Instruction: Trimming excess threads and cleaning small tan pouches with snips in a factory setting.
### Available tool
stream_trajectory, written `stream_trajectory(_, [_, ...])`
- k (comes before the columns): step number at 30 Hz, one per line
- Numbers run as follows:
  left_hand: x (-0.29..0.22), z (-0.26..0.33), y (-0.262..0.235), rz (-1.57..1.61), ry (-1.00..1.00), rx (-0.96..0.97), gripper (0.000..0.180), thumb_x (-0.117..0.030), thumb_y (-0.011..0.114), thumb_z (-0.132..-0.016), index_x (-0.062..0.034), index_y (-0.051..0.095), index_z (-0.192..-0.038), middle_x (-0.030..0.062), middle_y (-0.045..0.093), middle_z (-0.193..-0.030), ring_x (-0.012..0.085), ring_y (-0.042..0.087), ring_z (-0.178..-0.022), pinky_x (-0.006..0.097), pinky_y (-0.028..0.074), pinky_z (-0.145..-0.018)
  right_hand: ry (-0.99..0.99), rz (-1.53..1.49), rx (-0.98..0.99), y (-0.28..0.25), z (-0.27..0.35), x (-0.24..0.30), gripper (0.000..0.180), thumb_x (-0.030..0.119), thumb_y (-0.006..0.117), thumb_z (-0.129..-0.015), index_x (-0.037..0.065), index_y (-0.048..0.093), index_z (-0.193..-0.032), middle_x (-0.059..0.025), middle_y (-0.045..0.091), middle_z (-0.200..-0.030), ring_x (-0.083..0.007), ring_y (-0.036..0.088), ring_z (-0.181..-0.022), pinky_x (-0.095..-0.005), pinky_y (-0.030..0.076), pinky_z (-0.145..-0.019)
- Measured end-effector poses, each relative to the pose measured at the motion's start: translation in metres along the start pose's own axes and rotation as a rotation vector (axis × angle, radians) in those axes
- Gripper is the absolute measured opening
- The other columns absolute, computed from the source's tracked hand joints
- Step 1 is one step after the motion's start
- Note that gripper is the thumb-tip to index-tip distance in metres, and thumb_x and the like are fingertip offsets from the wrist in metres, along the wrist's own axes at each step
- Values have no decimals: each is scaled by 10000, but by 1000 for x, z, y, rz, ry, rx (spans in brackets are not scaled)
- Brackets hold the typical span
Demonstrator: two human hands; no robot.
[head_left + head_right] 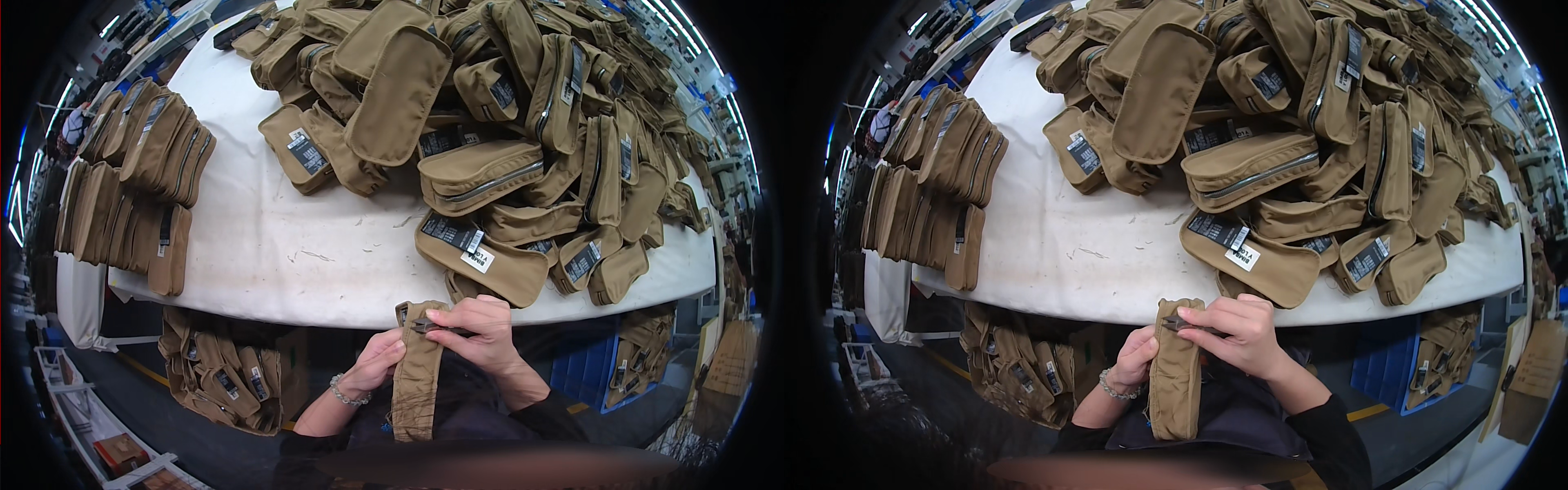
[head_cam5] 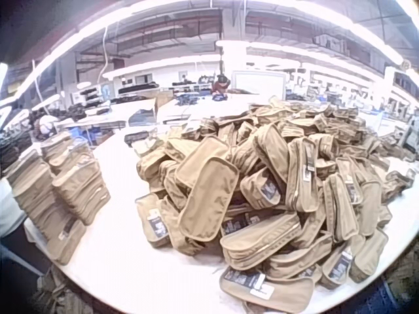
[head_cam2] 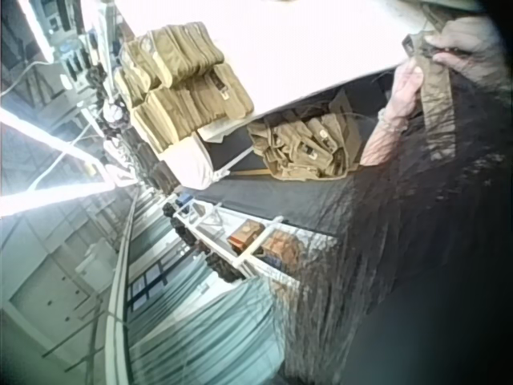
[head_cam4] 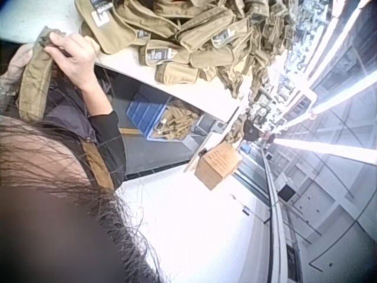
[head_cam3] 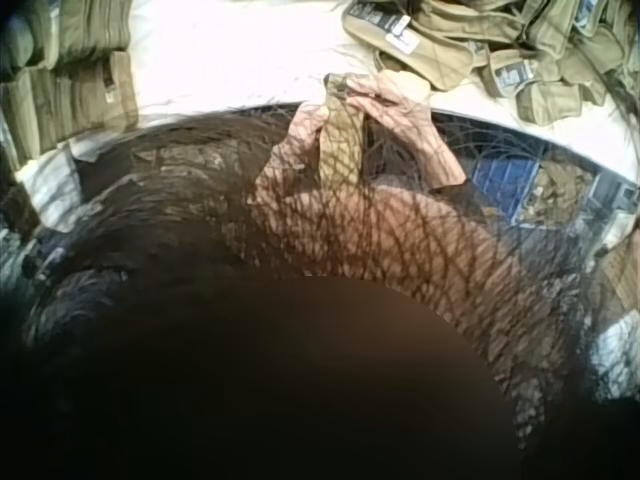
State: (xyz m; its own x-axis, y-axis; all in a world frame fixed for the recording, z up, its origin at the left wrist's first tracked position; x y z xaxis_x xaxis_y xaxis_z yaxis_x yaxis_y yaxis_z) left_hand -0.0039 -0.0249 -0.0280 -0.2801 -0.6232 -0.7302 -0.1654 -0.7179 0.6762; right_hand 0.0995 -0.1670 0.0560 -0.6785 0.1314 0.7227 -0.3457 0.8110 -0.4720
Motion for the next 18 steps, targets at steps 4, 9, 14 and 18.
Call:
stream_trajectory(4, [-1,0,2,-19,-21,-38,477,-300,437,-1015,21,448,-1368,-19,613,-1056,-24,460,-707,147,309,-564,-5,28,18,-1,-2,2,268,177,827,-698,126,752,-950,44,595,-620,-91,503,-486,-259,278,-468])
stream_trajectory(9, [-7,-4,12,-32,10,-55,483,-311,433,-1012,25,453,-1359,-14,610,-1027,-21,452,-694,151,310,-561,-14,49,41,-2,-2,1,228,194,827,-701,129,753,-907,47,575,-600,-97,487,-470,-259,271,-465])
stream_trajectory(14, [-2,1,4,-41,-15,4,492,-323,436,-1009,33,460,-1349,-17,602,-994,-13,423,-670,166,306,-554,-20,37,48,-2,-3,1,213,212,830,-699,129,752,-880,40,565,-588,-107,481,-461,-264,271,-464])
stream_trajectory(18, [-2,0,3,-47,-16,8,495,-320,439,-1007,37,461,-1349,-25,597,-980,-6,412,-664,174,303,-550,4,35,62,-3,-3,0,216,221,832,-699,119,749,-871,33,570,-591,-115,486,-462,-268,276,-464])
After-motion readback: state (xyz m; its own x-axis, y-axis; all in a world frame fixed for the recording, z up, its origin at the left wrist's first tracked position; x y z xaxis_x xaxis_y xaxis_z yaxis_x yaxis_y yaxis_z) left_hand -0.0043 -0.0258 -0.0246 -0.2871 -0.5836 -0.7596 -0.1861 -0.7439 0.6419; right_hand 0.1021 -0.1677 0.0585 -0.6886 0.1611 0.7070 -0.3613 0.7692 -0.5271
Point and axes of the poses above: each hand's wrist, its own z-axis away from the middle knuckle, its own y-axis out of the palm, x = y × z, the point moved 4 cm from there along -z, towards the middle knuckle
